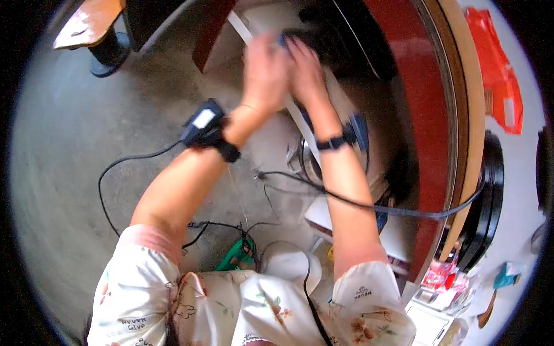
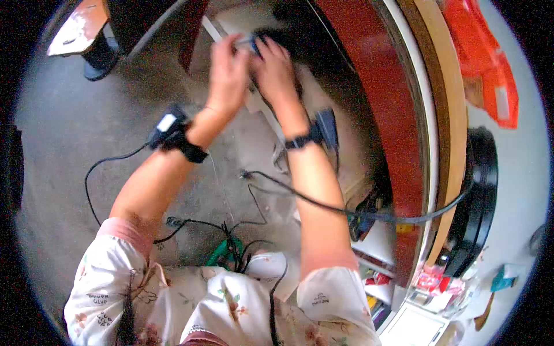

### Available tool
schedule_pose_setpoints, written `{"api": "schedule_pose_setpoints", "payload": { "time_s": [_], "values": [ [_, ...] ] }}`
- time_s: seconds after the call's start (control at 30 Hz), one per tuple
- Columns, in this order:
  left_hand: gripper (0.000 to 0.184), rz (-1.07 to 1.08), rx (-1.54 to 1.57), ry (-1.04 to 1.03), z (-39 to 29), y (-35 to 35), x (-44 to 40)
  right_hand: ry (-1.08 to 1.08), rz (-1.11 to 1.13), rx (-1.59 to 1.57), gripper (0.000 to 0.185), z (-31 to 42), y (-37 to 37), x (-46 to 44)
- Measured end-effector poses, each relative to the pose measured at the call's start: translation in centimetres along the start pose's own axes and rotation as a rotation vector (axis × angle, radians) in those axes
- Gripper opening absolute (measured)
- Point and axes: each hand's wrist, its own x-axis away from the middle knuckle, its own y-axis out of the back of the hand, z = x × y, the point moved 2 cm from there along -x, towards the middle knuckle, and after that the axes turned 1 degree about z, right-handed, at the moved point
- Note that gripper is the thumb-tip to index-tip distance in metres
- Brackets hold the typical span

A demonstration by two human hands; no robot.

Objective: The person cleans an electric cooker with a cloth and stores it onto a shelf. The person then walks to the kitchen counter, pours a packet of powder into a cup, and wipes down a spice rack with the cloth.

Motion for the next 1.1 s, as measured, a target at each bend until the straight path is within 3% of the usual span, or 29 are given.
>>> {"api": "schedule_pose_setpoints", "payload": {
  "time_s": [0.17, 0.4, 0.6, 0.73, 0.83, 0.9, 1.0, 1.1],
  "values": [
    [0.037, -0.114, -0.078, -0.048, 0.5, 4.3, -0.7, 0.118, -0.139, -0.093, 0.044, 3.2, -2.5, -3.4],
    [0.032, -0.014, -0.19, -0.181, -1.4, 5.9, 0.4, 0.15, -0.05, 0.121, 0.055, 5.3, 2.9, 6.4],
    [0.028, 0.047, -0.184, -0.065, -2.3, 7.5, 2.1, -0.024, 0.16, 0.223, 0.066, 5.7, 10.8, 19.6],
    [0.03, 0.179, -0.135, 0.022, -1.8, 7.1, 4.9, -0.196, 0.24, 0.325, 0.062, 5.5, 14.0, 28.0],
    [0.029, 0.316, -0.077, -0.052, -5.3, 6.3, 6.0, -0.354, 0.204, 0.276, 0.052, 7.0, 15.8, 31.1],
    [0.029, 0.486, 0.05, 0.018, -4.5, 4.8, 7.6, -0.415, 0.146, 0.25, 0.045, 7.0, 17.7, 32.1],
    [0.026, 0.703, -0.115, 0.101, -6.7, 4.8, 9.3, -0.566, 0.118, 0.119, 0.04, 7.1, 19.6, 34.3],
    [0.023, 0.665, -0.125, 0.089, -5.0, 5.1, 9.8, -0.812, -0.004, -0.075, 0.038, 8.8, 22.1, 34.8]
  ]
}}
